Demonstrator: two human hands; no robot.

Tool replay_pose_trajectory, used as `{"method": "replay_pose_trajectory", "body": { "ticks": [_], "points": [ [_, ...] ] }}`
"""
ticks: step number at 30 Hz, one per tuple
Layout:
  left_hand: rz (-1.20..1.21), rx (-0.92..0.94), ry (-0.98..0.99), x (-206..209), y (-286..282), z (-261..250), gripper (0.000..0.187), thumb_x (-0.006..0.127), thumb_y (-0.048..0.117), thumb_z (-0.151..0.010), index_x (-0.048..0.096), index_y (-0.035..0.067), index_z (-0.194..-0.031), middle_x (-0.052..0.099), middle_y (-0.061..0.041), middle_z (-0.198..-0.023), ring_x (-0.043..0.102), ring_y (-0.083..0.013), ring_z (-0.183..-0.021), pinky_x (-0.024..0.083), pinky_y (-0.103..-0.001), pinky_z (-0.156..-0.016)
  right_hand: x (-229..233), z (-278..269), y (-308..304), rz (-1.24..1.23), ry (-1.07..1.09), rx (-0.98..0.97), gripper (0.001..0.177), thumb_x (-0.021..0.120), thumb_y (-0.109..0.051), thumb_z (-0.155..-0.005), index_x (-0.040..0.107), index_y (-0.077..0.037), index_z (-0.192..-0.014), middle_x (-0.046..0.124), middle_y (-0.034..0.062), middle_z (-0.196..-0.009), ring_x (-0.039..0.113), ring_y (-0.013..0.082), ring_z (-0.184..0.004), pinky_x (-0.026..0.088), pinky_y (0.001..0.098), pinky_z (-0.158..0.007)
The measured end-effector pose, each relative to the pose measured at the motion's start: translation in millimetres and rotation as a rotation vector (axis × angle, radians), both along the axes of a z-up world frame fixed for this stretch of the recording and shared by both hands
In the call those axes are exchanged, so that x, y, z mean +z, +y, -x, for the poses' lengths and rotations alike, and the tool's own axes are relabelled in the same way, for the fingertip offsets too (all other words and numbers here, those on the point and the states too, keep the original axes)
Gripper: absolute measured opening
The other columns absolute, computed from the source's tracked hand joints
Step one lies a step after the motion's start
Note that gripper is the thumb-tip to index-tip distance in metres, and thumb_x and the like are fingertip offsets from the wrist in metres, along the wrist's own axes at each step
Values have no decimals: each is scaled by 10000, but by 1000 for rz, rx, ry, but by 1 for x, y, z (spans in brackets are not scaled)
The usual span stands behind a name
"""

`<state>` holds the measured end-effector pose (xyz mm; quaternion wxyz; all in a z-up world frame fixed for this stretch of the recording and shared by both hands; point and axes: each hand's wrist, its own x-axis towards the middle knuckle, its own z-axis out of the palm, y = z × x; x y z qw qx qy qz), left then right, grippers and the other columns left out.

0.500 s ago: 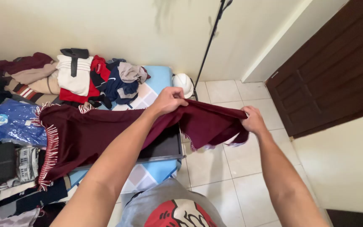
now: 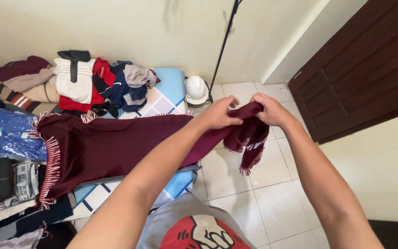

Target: Folding various clothing items and organizing them into a drawer.

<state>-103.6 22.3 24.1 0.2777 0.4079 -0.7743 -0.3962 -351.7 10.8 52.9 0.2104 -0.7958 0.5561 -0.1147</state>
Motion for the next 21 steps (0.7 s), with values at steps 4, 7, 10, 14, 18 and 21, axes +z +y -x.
{"method": "replay_pose_trajectory", "body": {
  "ticks": [4, 7, 10, 14, 18, 21],
  "points": [
    [84, 34, -76, 4, -19, 18, 246, 712, 291, -834, 692, 219, -1069, 773, -53, -941, 722, -320, -1034, 575, -490, -932, 19, -5, 7, 4, -1, -19, 352, 689, -24, -821, 609, -124, -1148, 654, 206, -1105, 632, 458, -1100, 517, 561, -904],
    [122, 118, 16, 16, -21, 10, 226, 657, 304, -826, 690, 213, -1030, 760, -64, -859, 735, -327, -946, 583, -494, -861, 11, 4, 10, 85, 81, -60, 418, 699, -37, -830, 579, -156, -1212, 643, 158, -1210, 614, 444, -1175, 526, 558, -982],
    [200, 193, 76, 11, -32, 1, 163, 637, 308, -825, 714, 188, -905, 730, -104, -778, 727, -344, -840, 557, -507, -757, -22, 27, 11, 136, 185, -118, 513, 681, -34, -834, 560, -206, -1301, 621, 88, -1288, 584, 359, -1266, 505, 496, -1061],
    [181, 295, 138, -3, -39, -21, 135, 638, 311, -801, 699, 198, -761, 676, -37, -642, 685, -252, -674, 545, -412, -667, -76, 81, 3, 201, 197, -288, 478, 655, -95, -822, 612, -278, -1262, 585, 29, -1369, 558, 327, -1306, 480, 481, -1101],
    [98, 350, 141, -13, -31, -43, 133, 644, 298, -792, 724, 223, -716, 671, 7, -600, 681, -187, -645, 542, -350, -653, -78, 109, 3, 192, 199, -493, 465, 654, -104, -870, 705, -351, -1261, 690, 50, -1187, 663, 326, -1175, 558, 462, -1009],
    [50, 315, 105, -29, -28, -50, 209, 666, 303, -819, 793, 158, -902, 755, -140, -840, 736, -325, -897, 556, -449, -815, -76, 141, 3, 169, 123, -571, 418, 655, -135, -932, 709, -347, -1288, 732, 108, -1163, 665, 405, -1135, 565, 512, -948]
  ]
}}
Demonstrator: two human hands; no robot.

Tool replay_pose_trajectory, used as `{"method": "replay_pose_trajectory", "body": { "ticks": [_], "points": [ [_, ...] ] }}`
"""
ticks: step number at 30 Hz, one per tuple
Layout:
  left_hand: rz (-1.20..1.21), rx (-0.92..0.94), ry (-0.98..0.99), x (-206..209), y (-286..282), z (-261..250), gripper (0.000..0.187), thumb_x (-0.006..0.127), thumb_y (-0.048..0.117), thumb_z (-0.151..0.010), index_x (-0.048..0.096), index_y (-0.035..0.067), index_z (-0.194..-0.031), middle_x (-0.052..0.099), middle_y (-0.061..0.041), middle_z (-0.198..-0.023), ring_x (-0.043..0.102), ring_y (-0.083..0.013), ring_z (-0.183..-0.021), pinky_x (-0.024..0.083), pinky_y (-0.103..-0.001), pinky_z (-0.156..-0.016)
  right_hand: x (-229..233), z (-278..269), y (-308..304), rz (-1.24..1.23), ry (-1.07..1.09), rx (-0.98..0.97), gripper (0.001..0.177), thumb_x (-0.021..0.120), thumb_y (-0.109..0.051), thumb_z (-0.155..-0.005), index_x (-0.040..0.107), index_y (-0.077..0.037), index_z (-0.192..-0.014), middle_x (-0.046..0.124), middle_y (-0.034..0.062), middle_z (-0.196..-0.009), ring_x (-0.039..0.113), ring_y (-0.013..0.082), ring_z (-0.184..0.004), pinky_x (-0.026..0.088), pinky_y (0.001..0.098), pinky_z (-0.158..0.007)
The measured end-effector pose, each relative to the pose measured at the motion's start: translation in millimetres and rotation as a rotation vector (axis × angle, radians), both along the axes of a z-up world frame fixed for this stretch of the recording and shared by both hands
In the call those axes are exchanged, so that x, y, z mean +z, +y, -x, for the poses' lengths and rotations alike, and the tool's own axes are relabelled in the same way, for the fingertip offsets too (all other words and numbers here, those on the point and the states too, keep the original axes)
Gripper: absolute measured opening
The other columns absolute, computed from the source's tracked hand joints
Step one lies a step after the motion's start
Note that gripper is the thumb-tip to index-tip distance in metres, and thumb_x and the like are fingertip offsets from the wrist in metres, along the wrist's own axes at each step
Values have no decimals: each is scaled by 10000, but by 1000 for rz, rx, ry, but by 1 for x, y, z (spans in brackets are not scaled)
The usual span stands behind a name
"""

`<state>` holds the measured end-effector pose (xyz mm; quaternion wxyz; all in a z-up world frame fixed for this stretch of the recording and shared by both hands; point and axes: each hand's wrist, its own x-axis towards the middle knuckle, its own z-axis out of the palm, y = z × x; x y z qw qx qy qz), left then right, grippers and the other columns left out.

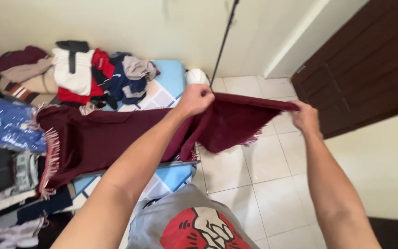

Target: Folding various clothing items and organizing them into a drawer.

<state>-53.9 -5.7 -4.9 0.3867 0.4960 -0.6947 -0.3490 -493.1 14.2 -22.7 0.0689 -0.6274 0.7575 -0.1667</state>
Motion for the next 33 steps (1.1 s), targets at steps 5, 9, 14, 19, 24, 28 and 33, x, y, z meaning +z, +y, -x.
{"method": "replay_pose_trajectory", "body": {
  "ticks": [5, 9, 14, 19, 24, 28, 33],
  "points": [
    [-278, -316, -154, 27, 43, 16, 463, 738, 414, -752, 768, 186, -1154, 790, -89, -1088, 723, -269, -1069, 528, -362, -958, 39, 23, -23, -57, 180, -72, 430, 655, -190, -956, 716, -353, -1349, 743, 144, -1118, 717, 378, -1015, 578, 487, -829],
    [-410, -376, -175, 17, 50, -4, 543, 688, 379, -821, 662, 169, -1322, 784, -24, -1177, 730, -196, -1030, 517, -297, -965, 55, 29, -87, 170, -174, -47, 373, 547, -187, -968, 802, -202, -1239, 678, -4, -784, 601, 128, -670, 451, 398, -512],
    [-288, -33, -213, -81, 16, -91, 333, 667, 317, -808, 769, 198, -1102, 804, -41, -1026, 742, -208, -958, 538, -317, -907, 140, -149, -114, 46, -794, 205, 372, 429, 66, -944, 725, -123, -1067, 708, 22, -915, 753, 147, -822, 722, 306, -763],
    [-328, 288, -112, -98, 66, -205, 271, 665, 262, -851, 776, 155, -1073, 795, -20, -1092, 740, -186, -1034, 524, -294, -963, 146, -322, -152, -27, -1198, 143, 218, 633, -43, -972, 710, -232, -1047, 782, -28, -861, 787, 108, -790, 696, 361, -782],
    [-343, 592, -154, -101, 138, -316, 433, 633, 363, -884, 681, 169, -1268, 746, -92, -1222, 675, -276, -1171, 478, -398, -1026, 97, -496, -169, -238, -1286, 365, 516, 408, 130, -804, 744, -214, -990, 646, 17, -799, 571, 157, -670, 433, 301, -553],
    [-299, 708, -170, -109, 172, -406, 593, 652, 394, -903, 560, 139, -1431, 589, -136, -1451, 549, -335, -1326, 413, -472, -1107, 29, -614, -142, -403, -1231, 533, 486, 482, 139, -850, 747, -191, -1091, 737, 36, -943, 642, 157, -675, 482, 274, -520],
    [-453, 828, -134, -175, 209, -517, 478, 678, 403, -951, 604, 209, -1381, 651, -92, -1344, 605, -318, -1290, 518, -449, -1093, -77, -723, -94, -600, -1055, 619, 511, 435, 94, -859, 710, -104, -1241, 696, 124, -1053, 711, 209, -923, 646, 359, -788]
  ]
}}
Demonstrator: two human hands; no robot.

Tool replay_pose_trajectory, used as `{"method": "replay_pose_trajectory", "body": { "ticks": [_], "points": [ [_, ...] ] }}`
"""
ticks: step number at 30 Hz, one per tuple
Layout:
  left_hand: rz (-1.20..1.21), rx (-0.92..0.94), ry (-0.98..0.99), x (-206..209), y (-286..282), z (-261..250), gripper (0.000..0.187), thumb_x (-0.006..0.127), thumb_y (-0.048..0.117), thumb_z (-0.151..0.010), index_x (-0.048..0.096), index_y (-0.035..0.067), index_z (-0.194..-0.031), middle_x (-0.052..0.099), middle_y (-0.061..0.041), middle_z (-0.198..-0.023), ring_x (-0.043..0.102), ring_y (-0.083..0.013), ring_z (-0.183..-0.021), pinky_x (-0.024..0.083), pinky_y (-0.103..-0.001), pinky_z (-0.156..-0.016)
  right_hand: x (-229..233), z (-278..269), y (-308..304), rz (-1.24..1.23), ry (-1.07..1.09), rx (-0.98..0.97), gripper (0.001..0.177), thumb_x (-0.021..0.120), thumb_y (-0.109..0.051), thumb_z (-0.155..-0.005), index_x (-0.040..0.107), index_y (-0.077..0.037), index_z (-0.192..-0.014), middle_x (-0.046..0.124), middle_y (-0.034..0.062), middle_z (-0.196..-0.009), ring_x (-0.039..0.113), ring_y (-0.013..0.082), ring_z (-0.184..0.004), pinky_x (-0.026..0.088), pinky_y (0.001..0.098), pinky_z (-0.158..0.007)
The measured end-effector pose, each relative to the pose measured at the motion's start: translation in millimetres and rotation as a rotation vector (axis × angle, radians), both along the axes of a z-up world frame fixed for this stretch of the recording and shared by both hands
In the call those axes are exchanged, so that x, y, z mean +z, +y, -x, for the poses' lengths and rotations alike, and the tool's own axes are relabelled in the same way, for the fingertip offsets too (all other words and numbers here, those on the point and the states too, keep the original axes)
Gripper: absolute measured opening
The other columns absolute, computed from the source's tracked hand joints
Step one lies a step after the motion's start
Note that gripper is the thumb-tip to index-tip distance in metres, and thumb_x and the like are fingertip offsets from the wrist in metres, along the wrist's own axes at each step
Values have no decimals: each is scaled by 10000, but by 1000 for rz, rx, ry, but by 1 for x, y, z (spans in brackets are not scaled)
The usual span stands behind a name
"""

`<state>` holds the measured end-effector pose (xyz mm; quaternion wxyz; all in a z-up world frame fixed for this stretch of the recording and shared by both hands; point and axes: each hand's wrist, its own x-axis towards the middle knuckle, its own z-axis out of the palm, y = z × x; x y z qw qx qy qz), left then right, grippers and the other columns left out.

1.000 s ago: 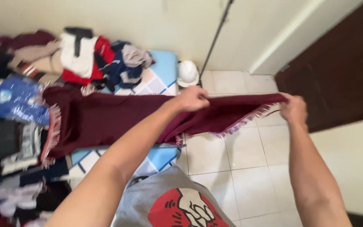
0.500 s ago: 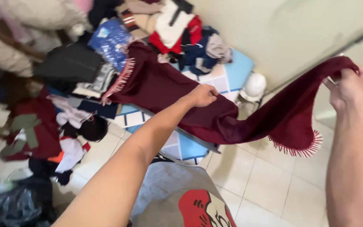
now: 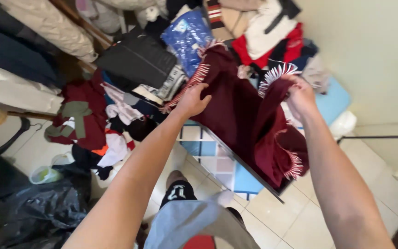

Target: Folding various clothing items and organizing them into a drawer.

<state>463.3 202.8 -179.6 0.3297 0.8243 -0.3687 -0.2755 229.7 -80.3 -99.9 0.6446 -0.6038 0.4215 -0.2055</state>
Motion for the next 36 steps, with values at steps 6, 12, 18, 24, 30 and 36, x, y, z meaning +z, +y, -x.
{"method": "replay_pose_trajectory", "body": {
  "ticks": [6, 12, 18, 24, 30, 36],
  "points": [
    [-242, -6, -84, -76, 70, -87, 339, 563, 408, -959, 668, 247, -1239, 707, -101, -1132, 685, -348, -1120, 581, -502, -959, -90, -93, 75, -191, 145, 90, 627, 501, -63, -763, 648, -66, -1373, 445, 154, -1425, 485, 238, -1185, 572, 560, -924],
    [-459, 95, 75, -194, 112, -101, 360, 567, 335, -973, 701, 90, -1201, 706, -154, -1077, 716, -351, -1034, 617, -470, -832, -217, -142, 126, 338, 466, 199, 368, 734, -86, -820, 804, -253, -1140, 685, 124, -1120, 656, 248, -1003, 541, 321, -838],
    [-655, 117, 149, -257, 100, -86, 549, 682, 518, -897, 665, 68, -1212, 665, -172, -1194, 693, -355, -1125, 572, -533, -920, -268, -175, 163, 146, 554, 165, 600, 800, -37, -722, 705, -216, -1286, 731, 126, -1144, 679, 186, -1035, 555, 263, -882],
    [-739, 208, -4, -300, 89, -72, 346, 530, 363, -952, 734, 132, -1111, 679, -103, -1171, 729, -337, -1048, 551, -513, -914, -284, -176, 184, 188, 681, 351, 610, 826, -123, -723, 714, -377, -1266, 723, 16, -1274, 635, 220, -1257, 502, 368, -1080],
    [-469, 481, 196, -259, 77, -56, 434, 584, 460, -887, 719, 69, -1017, 748, -192, -1009, 710, -435, -1038, 565, -542, -874, -266, -188, 191, 97, 654, 323, 754, 760, -101, -742, 572, -338, -1432, 740, 61, -1233, 687, 184, -1135, 544, 333, -1020],
    [-213, 626, 604, -184, 29, -35, 496, 733, 602, -804, 758, 194, -1085, 771, -119, -1079, 697, -331, -1143, 567, -402, -940, -239, -188, 213, -11, 640, 517, 949, 784, -106, -758, 368, -371, -1568, 680, 253, -1265, 616, 365, -1272, 470, 466, -1129]
  ]
}}
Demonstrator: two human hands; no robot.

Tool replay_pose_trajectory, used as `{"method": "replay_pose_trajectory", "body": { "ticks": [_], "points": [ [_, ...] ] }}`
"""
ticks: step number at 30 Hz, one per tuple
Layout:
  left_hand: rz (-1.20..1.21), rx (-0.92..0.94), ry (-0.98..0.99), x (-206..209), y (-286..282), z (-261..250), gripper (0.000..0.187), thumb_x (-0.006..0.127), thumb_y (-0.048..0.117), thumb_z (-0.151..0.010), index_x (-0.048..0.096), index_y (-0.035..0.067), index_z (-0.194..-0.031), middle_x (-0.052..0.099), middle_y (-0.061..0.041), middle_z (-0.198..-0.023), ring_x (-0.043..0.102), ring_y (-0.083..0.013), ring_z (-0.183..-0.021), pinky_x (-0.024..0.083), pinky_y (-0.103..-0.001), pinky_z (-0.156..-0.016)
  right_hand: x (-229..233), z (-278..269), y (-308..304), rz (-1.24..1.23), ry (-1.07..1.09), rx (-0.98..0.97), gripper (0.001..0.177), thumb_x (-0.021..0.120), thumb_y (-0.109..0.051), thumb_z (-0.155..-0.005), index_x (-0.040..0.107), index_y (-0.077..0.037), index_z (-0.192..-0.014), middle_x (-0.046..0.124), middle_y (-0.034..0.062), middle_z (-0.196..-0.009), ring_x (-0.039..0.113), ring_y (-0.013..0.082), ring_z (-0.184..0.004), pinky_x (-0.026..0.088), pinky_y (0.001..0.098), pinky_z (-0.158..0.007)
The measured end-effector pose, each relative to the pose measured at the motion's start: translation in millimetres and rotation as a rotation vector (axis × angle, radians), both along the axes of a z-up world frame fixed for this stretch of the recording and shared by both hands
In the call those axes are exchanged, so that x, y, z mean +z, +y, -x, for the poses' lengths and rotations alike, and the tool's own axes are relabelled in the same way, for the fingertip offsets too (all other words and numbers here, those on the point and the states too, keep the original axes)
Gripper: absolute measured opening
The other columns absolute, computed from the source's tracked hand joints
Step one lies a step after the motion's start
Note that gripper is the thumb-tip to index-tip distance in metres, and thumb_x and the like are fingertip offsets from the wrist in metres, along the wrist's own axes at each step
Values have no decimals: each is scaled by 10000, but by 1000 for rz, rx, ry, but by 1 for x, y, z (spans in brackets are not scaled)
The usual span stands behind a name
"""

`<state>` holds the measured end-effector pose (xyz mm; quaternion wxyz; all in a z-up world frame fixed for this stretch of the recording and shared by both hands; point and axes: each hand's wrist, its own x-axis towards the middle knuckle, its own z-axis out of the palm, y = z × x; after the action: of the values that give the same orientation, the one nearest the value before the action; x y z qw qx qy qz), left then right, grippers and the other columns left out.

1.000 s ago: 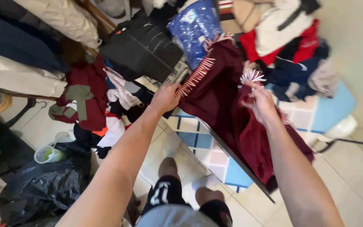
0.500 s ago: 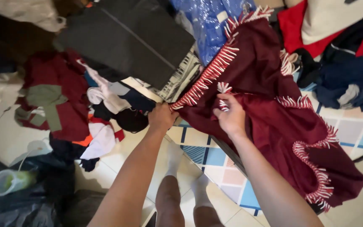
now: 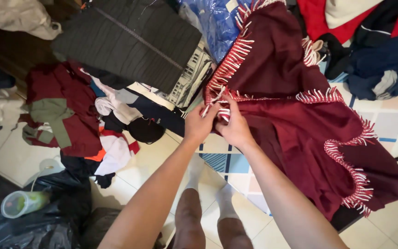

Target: Folding various clothing items and organizing them into a drawer.

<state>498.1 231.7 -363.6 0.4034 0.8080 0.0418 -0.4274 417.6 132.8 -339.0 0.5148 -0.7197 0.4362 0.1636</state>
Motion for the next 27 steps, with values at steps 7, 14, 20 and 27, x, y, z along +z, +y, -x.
{"method": "replay_pose_trajectory", "body": {
  "ticks": [7, 14, 20, 27],
  "points": [
    [81, -93, 56, 38, -7, -11, 705, 926, 463, -563, 714, 166, -1165, 761, -108, -1139, 691, -284, -1174, 557, -370, -986, -48, 31, -12, -312, -513, -60, 960, 441, 192, -840, -11, -45, -1653, 626, 291, -1216, 609, 296, -1098, 524, 471, -1024],
    [-81, -218, -221, -30, -14, -20, 281, 744, 332, -826, 760, 147, -1036, 766, -155, -977, 709, -374, -1065, 571, -484, -903, -73, 62, -5, -287, -436, -231, 976, 597, 124, -837, 105, -137, -1638, 517, 265, -1494, 656, 320, -1208, 597, 399, -937],
    [-126, -260, -262, -8, -39, -15, 275, 783, 277, -699, 770, 198, -963, 770, -58, -876, 737, -283, -974, 580, -429, -848, -119, 162, -15, 466, -274, -206, 718, 718, -15, -828, 490, -126, -1500, 484, 127, -1397, 626, 269, -1183, 572, 384, -942],
    [-6, -401, -473, -36, -80, 18, 175, 792, 215, -724, 731, 107, -846, 692, -141, -717, 717, -345, -776, 537, -491, -708, -173, 362, -56, 583, 501, -167, 452, 689, -314, -895, 649, -283, -1344, 615, 62, -1227, 641, 337, -1163, 592, 568, -874]
  ]
}}
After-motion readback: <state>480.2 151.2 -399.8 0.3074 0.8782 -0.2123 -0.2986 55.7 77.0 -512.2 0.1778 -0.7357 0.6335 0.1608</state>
